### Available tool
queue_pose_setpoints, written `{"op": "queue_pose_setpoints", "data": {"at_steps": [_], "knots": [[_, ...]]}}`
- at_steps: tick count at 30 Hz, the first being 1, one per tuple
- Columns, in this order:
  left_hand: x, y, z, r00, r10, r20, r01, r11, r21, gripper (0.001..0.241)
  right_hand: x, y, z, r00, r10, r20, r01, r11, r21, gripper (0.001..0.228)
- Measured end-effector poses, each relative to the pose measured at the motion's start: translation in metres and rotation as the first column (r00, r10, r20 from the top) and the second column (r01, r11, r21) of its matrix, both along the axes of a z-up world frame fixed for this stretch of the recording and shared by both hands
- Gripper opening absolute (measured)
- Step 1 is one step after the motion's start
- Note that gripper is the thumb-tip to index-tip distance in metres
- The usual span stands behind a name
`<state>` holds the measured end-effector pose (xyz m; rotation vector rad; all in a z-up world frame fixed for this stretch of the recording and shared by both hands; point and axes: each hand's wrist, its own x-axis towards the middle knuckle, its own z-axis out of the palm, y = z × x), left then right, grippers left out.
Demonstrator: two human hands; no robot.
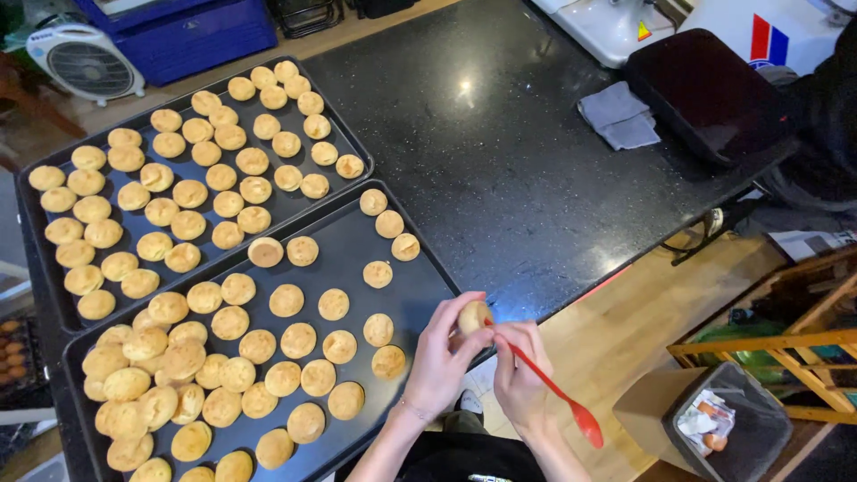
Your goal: Poking holes in the bottom of baked pastries using a red spoon to prepare them for filling
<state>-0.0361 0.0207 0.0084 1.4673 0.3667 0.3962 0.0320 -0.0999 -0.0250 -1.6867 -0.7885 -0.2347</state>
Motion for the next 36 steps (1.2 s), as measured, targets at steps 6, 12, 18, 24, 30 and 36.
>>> {"op": "queue_pose_setpoints", "data": {"at_steps": [6, 12, 18, 24, 30, 36], "knots": [[0.003, 0.005, -0.011, 0.997, -0.075, 0.037, 0.076, 0.997, -0.032, 0.038, 0.024, 0.006, -0.021, 0.651, 0.22, -0.726, 0.029, 0.949, 0.313, 0.035], [0.009, 0.024, -0.036, 0.994, -0.026, -0.106, 0.043, 0.985, 0.167, 0.043, 0.049, 0.012, -0.053, 0.718, 0.055, -0.694, -0.044, 0.998, 0.033, 0.034], [0.038, 0.071, -0.15, 0.828, 0.274, -0.489, 0.175, 0.703, 0.689, 0.075, 0.085, -0.007, -0.073, 0.605, 0.02, -0.796, 0.083, 0.993, 0.089, 0.037], [0.099, 0.124, -0.183, 0.751, 0.617, -0.236, 0.069, 0.282, 0.957, 0.046, 0.099, -0.006, -0.04, 0.667, 0.017, -0.745, 0.136, 0.98, 0.144, 0.036], [0.103, 0.122, -0.13, 0.743, 0.54, -0.396, -0.061, 0.644, 0.762, 0.063, 0.083, 0.015, 0.01, 0.804, 0.014, -0.595, 0.048, 0.995, 0.088, 0.036], [0.034, 0.05, 0.002, 0.974, 0.203, -0.097, -0.222, 0.807, -0.548, 0.051, 0.034, 0.048, 0.054, 0.959, 0.178, -0.218, -0.157, 0.981, 0.111, 0.036]]}}
